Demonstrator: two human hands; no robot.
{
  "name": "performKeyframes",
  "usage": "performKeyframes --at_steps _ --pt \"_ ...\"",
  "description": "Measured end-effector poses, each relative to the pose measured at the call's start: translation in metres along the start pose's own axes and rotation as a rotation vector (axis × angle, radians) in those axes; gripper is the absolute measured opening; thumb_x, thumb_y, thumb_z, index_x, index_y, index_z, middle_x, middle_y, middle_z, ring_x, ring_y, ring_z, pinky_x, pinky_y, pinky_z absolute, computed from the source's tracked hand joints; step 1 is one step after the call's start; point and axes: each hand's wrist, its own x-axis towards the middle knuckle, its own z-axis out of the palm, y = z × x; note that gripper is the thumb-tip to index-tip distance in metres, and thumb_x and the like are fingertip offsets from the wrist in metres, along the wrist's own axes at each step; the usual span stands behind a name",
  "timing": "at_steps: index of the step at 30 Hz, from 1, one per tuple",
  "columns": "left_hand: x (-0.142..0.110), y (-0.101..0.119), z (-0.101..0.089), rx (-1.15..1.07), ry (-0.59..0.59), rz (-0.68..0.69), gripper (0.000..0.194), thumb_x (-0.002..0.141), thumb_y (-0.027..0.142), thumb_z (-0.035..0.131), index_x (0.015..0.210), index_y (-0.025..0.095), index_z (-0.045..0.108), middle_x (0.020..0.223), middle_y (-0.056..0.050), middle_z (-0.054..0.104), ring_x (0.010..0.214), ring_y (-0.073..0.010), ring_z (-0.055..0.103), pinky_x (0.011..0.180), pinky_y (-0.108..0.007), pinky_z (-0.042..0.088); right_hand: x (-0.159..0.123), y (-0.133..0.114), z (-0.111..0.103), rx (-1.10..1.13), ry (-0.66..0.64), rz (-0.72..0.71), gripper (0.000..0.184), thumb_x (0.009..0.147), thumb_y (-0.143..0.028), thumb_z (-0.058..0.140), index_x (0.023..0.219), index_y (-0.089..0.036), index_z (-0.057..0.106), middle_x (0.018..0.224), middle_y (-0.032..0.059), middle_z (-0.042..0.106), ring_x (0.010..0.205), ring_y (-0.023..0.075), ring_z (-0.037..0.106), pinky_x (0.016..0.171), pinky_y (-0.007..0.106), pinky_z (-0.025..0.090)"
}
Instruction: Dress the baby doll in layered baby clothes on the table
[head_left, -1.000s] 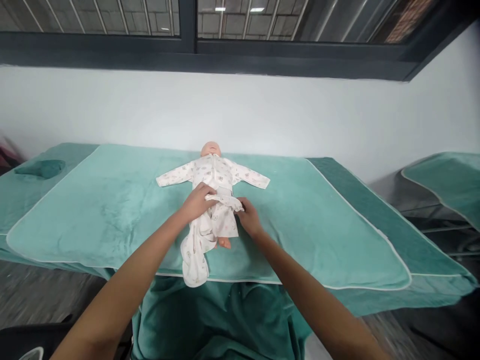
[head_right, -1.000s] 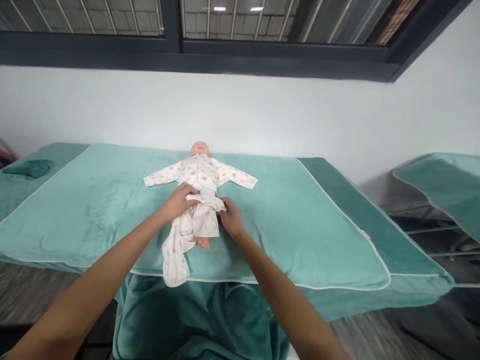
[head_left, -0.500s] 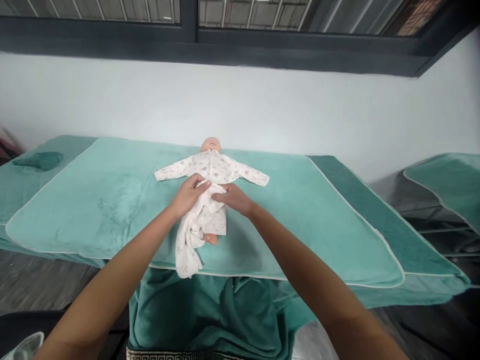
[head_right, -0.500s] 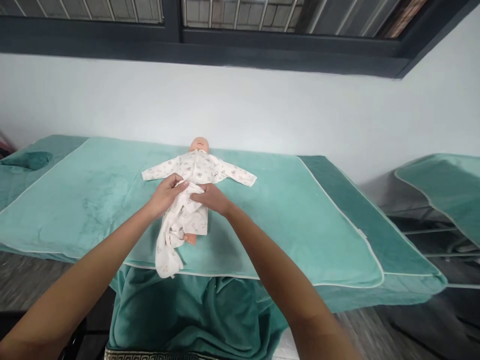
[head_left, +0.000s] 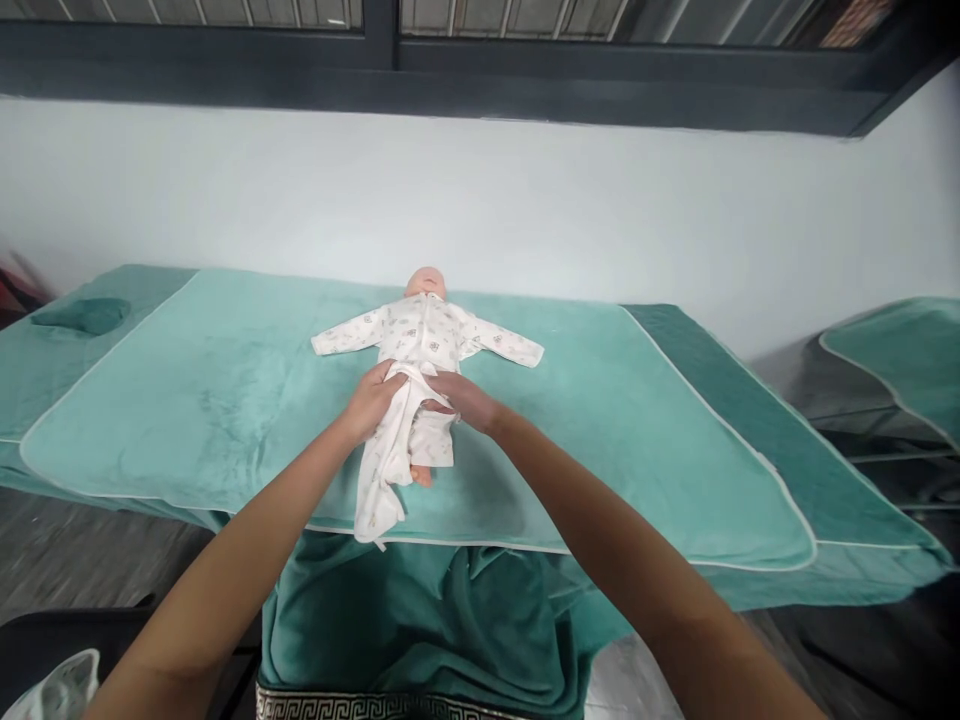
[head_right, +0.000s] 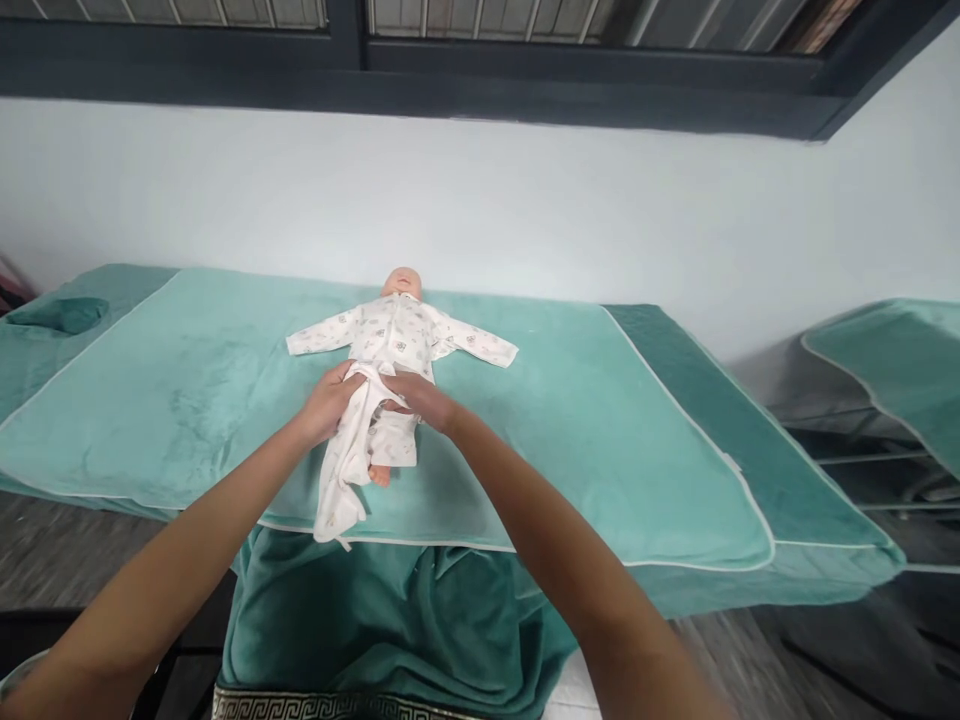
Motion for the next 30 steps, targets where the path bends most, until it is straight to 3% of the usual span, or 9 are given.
performKeyframes --at_steps 2,6,9,12,15,20,23,27,30 --pt "0.005 -0.001 0.004 -0.012 0.012 -0.012 0.028 0.081 0.042 0.064 0.094 0.018 0.065 0.081 0.001 0.065 0.071 -0.0142 0.057 0.067 -0.024 0.045 0.0 0.003 -0.001 -0.037 -0.032 0.042 0.049 0.081 -0.067 0.064 0.073 -0.019 0.065 0.059 -0.0009 0.054 0.059 0.0154 0.051 0.063 0.03 0.048" --pt "0.007 0.002 0.0 0.052 -0.014 -0.023 0.034 0.083 0.045 0.062 0.096 0.016 0.07 0.085 -0.002 0.07 0.079 -0.0181 0.062 0.073 -0.027 0.048 -0.001 0.006 0.0 -0.08 0.111 0.073 0.034 0.065 -0.042 0.084 0.084 -0.017 0.069 0.077 0.0007 0.067 0.072 0.0174 0.06 0.07 0.029 0.049" --pt "0.001 0.008 -0.008 0.186 -0.068 -0.005 0.038 0.084 0.05 0.063 0.099 0.016 0.074 0.094 -0.004 0.074 0.09 -0.0217 0.064 0.082 -0.029 0.048 -0.001 0.006 0.001 0.04 0.178 0.035 0.022 0.066 -0.034 0.077 0.076 -0.017 0.067 0.074 0.0015 0.067 0.071 0.0181 0.06 0.07 0.029 0.048" --pt "-0.01 0.014 -0.012 0.299 -0.195 0.033 0.041 0.077 0.05 0.073 0.101 0.017 0.075 0.1 -0.004 0.074 0.097 -0.0252 0.065 0.086 -0.03 0.048 0.001 0.006 0.003 0.208 0.211 0.011 0.022 0.064 -0.029 0.07 0.082 -0.017 0.068 0.076 0.0015 0.068 0.072 0.0192 0.061 0.067 0.029 0.048" --pt "-0.017 0.014 -0.013 0.254 -0.259 -0.002 0.048 0.072 0.048 0.079 0.107 0.016 0.073 0.102 -0.006 0.073 0.094 -0.025 0.065 0.081 -0.031 0.05 0.001 0.008 0.005 0.298 0.217 -0.001 0.024 0.062 -0.027 0.069 0.084 -0.017 0.066 0.073 -0.0005 0.065 0.067 0.0168 0.057 0.062 0.028 0.045" --pt "-0.018 0.002 -0.008 -0.062 0.006 -0.075 0.049 0.076 0.049 0.075 0.108 0.014 0.067 0.096 -0.006 0.072 0.081 -0.0189 0.065 0.072 -0.029 0.051 -0.005 0.005 0.01 -0.013 -0.001 -0.014 0.033 0.072 -0.046 0.078 0.08 -0.019 0.061 0.055 -0.0078 0.045 0.052 0.01 0.038 0.053 0.024 0.033" --pt "-0.016 -0.003 -0.002 -0.116 0.067 -0.064 0.047 0.077 0.051 0.073 0.105 0.015 0.064 0.088 -0.005 0.071 0.073 -0.0183 0.065 0.069 -0.03 0.051 -0.008 0.0 0.013 -0.206 -0.108 -0.022 0.039 0.079 -0.054 0.073 0.069 -0.019 0.06 0.055 -0.0057 0.048 0.055 0.0111 0.042 0.056 0.025 0.036" --pt "-0.014 -0.004 0.003 -0.14 0.135 -0.029 0.041 0.079 0.049 0.072 0.101 0.016 0.064 0.087 -0.005 0.07 0.074 -0.0176 0.065 0.069 -0.029 0.051 -0.01 -0.001 0.02 -0.234 -0.045 0.049 0.033 0.071 -0.046 0.082 0.086 -0.018 0.072 0.085 0.0013 0.071 0.081 0.0198 0.063 0.075 0.031 0.049" --pt "-0.014 -0.002 0.0 -0.12 0.114 -0.062 0.041 0.079 0.05 0.072 0.102 0.016 0.067 0.093 -0.006 0.072 0.079 -0.0187 0.066 0.072 -0.03 0.051 -0.009 0.005 0.021 -0.071 0.044 0.057 0.043 0.072 -0.042 0.08 0.108 -0.019 0.071 0.108 0.0041 0.073 0.1 0.0242 0.066 0.086 0.034 0.051"
